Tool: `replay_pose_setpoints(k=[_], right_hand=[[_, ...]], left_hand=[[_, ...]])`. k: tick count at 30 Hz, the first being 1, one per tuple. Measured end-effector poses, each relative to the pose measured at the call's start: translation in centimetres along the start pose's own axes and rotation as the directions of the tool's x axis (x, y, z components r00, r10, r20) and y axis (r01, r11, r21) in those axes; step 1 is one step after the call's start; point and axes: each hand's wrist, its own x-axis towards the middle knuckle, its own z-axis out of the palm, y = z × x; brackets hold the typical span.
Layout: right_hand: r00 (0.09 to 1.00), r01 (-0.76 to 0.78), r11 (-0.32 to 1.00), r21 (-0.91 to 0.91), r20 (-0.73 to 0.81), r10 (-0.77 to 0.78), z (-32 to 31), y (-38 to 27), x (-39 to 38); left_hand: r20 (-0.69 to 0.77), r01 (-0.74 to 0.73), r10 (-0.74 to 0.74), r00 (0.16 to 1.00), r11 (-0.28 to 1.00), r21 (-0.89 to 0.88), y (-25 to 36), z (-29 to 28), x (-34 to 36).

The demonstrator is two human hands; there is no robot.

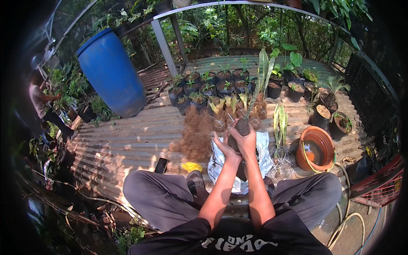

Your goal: The person sits on a corrugated floor and wraps the root ball of a small potted plant with fibrous material. They repeatedly tear pieces of the fiber, wrap them around the root ball, and adjust the wrapping by hand.

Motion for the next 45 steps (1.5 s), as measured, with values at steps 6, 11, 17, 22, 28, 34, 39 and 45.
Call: replay_pose_setpoints(k=[6, 11, 17, 22, 28, 34, 39, 45], right_hand=[[0.973, 0.213, 0.962, 0.171, 0.053, -0.225, -2.2, 1.4, 1.9], [0.979, 0.116, 0.980, 0.163, 0.147, -0.140, -1.3, 2.0, 0.9], [0.994, 0.107, 0.989, 0.101, 0.020, -0.109, -1.5, 2.6, 1.2], [0.967, 0.193, 0.942, 0.275, 0.112, -0.231, -3.8, 2.0, 1.6], [0.972, 0.091, 0.945, 0.314, 0.181, -0.153, -1.7, 2.8, 0.5], [0.998, -0.034, 0.993, 0.114, -0.043, 0.039, -1.6, 2.4, 1.2], [0.997, -0.038, 0.983, 0.180, 0.074, 0.025, -2.9, 0.0, 0.9], [0.935, 0.351, 0.845, -0.403, 0.102, -0.339, -4.0, 0.4, 1.4]], left_hand=[[-0.053, 0.265, -0.266, 0.963, 0.964, -0.028, 0.7, -0.1, 0.3], [-0.351, 0.256, -0.226, 0.909, 0.966, 0.042, 0.2, -1.7, 1.1], [-0.334, 0.187, -0.196, 0.922, 0.981, -0.060, 0.3, -1.6, 0.8], [-0.159, -0.034, 0.010, 0.987, 0.988, -0.148, -0.3, 0.2, 0.2], [-0.034, 0.029, -0.042, 0.999, 0.949, -0.313, -1.1, -4.7, 1.3], [-0.344, -0.075, 0.044, 0.938, 0.994, -0.076, -0.8, -2.4, 0.8], [-0.118, -0.285, 0.333, 0.935, 0.909, 0.304, -1.7, -0.3, 0.4], [-0.142, 0.046, -0.047, 0.989, 0.999, -0.011, -1.1, -0.9, -0.3]])
